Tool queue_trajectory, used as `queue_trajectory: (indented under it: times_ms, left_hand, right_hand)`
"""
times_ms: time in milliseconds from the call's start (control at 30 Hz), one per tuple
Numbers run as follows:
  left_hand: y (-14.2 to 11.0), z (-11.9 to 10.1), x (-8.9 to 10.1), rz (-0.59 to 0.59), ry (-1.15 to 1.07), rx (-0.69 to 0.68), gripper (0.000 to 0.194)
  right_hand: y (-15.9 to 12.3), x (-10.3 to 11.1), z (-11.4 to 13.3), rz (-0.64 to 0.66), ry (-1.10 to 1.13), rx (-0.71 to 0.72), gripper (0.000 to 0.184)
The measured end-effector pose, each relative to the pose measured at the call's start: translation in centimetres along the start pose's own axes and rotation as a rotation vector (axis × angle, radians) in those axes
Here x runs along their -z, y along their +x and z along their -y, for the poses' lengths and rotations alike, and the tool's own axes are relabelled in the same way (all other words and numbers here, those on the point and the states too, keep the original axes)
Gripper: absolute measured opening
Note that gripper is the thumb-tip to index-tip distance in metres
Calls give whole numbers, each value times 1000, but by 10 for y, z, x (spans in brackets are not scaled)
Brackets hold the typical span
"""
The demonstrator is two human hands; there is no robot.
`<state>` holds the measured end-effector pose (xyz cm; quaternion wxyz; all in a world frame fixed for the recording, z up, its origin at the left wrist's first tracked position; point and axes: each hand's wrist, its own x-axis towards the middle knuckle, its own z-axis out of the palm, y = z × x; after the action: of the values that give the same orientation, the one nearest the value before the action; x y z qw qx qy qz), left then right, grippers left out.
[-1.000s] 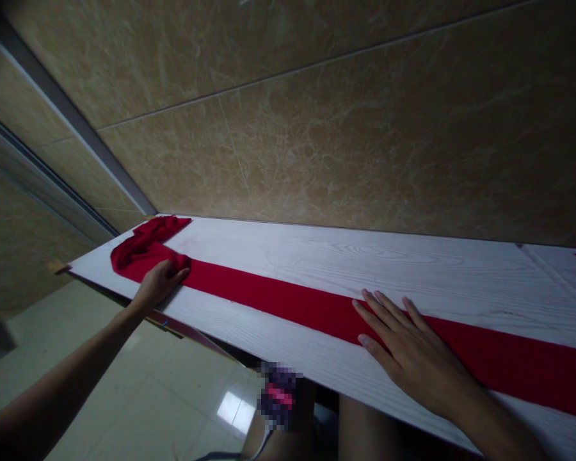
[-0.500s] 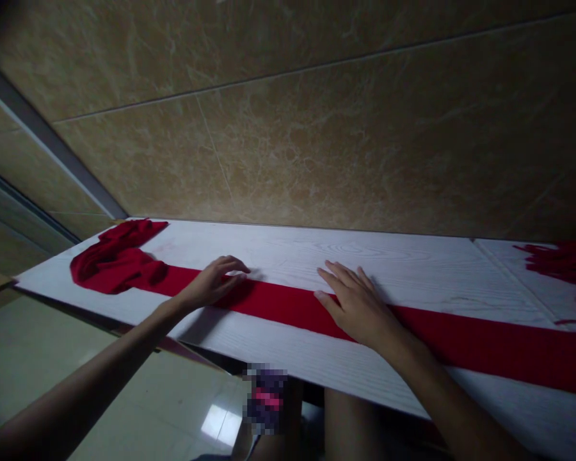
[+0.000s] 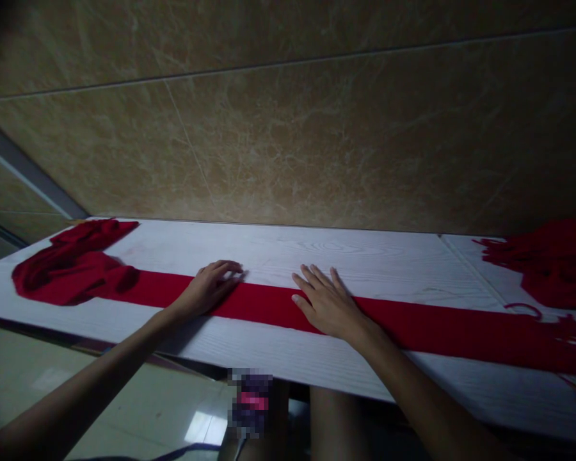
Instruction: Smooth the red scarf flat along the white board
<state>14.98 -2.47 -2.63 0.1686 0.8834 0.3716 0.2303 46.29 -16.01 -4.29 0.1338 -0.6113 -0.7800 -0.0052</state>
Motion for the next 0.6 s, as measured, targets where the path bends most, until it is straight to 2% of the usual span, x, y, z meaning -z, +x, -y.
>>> queue_trajectory:
  times_ms: [67, 200, 400, 600]
  left_hand:
    - [-2, 2, 1, -24, -39, -20, 23]
    - [-8, -3, 5, -26, -29, -159, 25]
    - [-6, -8, 6, 18, -41, -153, 23]
    - [-1, -13, 6, 39, 118, -161, 21]
  right_hand:
    - [1, 2, 2, 9, 17, -15, 54]
    - [1, 10, 5, 12, 94, -39, 53]
    - [0, 15, 6, 2, 142, -55, 48]
    - [0, 17, 8, 48, 138, -68, 48]
